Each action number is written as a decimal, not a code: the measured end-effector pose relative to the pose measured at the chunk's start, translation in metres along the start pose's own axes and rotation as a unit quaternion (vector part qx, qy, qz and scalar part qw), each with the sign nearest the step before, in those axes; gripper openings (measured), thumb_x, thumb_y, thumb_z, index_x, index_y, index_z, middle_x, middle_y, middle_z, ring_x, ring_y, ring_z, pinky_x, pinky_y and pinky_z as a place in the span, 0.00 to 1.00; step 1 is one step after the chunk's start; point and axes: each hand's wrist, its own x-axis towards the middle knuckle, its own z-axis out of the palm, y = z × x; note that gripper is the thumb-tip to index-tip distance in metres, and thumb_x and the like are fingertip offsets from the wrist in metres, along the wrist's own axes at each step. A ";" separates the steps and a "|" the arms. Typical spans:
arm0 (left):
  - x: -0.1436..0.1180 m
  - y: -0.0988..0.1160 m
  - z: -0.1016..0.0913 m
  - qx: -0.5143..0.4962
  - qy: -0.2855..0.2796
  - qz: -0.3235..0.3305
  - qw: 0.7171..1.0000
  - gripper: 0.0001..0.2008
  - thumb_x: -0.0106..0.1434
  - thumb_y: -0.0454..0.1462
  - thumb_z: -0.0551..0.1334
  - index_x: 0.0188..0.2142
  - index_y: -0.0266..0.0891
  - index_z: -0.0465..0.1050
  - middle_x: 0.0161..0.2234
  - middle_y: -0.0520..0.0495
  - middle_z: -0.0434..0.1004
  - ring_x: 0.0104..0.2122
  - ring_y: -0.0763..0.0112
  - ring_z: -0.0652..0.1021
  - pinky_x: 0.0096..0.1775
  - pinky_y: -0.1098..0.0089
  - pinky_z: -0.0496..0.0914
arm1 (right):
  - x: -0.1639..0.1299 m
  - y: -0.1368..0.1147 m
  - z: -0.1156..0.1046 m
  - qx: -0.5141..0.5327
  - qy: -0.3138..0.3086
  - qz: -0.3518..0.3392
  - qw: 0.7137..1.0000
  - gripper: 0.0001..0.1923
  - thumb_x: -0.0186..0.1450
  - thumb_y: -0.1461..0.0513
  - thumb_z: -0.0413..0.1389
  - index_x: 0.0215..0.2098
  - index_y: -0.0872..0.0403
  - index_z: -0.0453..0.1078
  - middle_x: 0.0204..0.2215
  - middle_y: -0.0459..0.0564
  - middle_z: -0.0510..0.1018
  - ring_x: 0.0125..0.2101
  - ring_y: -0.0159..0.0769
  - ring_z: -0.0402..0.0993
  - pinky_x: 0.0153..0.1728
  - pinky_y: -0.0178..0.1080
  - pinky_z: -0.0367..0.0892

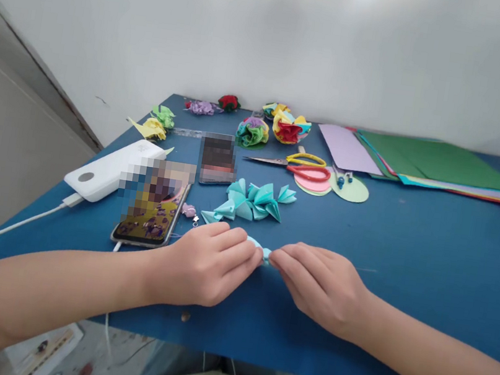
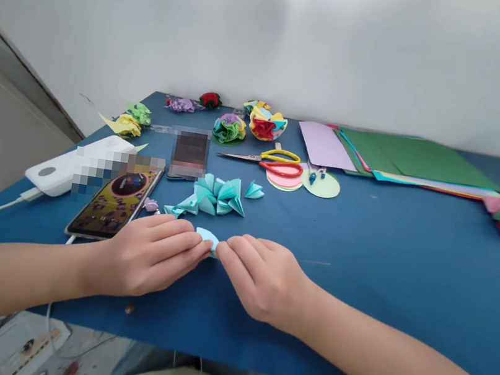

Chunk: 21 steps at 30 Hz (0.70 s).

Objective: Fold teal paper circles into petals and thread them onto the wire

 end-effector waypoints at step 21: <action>0.002 0.007 0.001 -0.168 0.035 -0.116 0.978 0.05 0.58 0.28 0.60 0.36 0.30 0.69 0.29 0.44 0.73 0.29 0.71 0.70 0.33 0.69 0.70 | 0.003 0.001 -0.012 -0.064 0.047 -0.071 0.994 0.15 0.65 0.67 0.45 0.45 0.65 0.68 0.42 0.61 0.75 0.46 0.45 0.70 0.37 0.42 0.71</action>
